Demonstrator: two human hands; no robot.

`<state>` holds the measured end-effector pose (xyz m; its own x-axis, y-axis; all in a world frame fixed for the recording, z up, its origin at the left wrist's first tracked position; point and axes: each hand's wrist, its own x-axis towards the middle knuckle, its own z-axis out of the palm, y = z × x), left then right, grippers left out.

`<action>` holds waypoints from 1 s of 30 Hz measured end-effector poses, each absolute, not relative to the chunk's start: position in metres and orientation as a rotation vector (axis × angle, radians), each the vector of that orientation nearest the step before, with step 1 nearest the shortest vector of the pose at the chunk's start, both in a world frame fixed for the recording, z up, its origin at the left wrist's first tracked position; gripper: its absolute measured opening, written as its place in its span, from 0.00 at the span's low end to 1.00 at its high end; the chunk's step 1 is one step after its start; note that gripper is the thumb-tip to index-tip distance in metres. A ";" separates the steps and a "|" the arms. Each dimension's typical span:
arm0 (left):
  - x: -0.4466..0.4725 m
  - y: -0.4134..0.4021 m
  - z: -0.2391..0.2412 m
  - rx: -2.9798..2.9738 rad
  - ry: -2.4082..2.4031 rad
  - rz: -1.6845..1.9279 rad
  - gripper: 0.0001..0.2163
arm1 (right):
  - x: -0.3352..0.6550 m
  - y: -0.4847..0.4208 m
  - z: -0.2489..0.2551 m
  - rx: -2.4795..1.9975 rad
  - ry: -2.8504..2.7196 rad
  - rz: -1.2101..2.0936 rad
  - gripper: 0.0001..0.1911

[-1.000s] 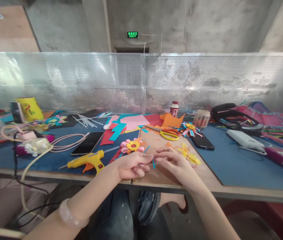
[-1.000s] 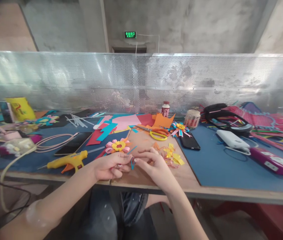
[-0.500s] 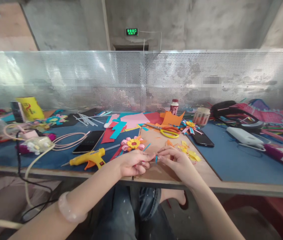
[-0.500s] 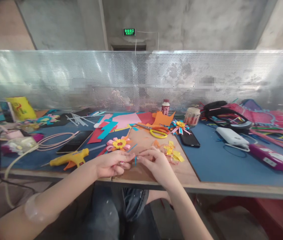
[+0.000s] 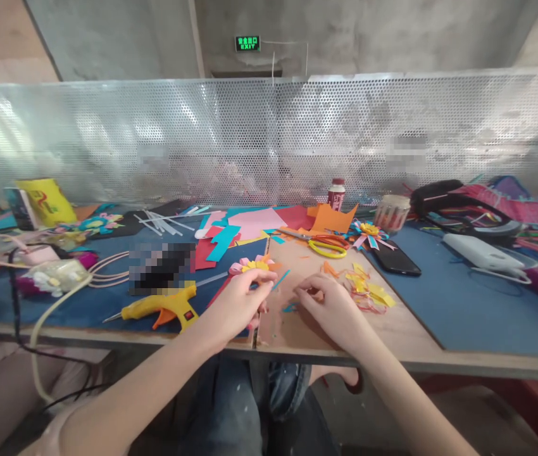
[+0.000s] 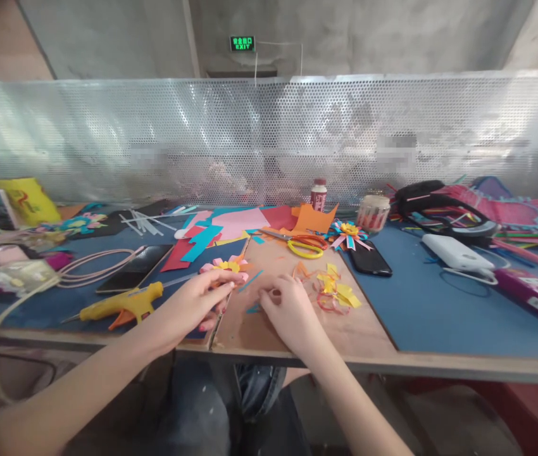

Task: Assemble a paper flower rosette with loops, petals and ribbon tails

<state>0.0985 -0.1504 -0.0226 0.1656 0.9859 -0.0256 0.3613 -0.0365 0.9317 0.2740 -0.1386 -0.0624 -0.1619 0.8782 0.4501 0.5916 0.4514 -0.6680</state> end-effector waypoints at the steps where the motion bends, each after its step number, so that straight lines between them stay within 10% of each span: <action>1: 0.093 -0.148 -0.023 1.733 1.367 0.879 0.12 | 0.274 -0.140 -0.063 -1.246 -1.856 0.385 0.09; 18: 0.079 -0.152 -0.053 2.702 1.284 0.982 0.09 | 0.301 -0.128 -0.048 -0.841 -2.679 -0.372 0.07; 30: 0.075 -0.156 -0.062 2.672 1.256 1.092 0.11 | 0.307 -0.120 -0.036 -0.797 -2.769 -0.197 0.08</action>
<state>0.0749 -0.1556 -0.0619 0.4412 0.6749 0.5915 0.6793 -0.6818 0.2713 0.3066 -0.1200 -0.0365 -0.8181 0.5037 0.2774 0.5378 0.8410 0.0592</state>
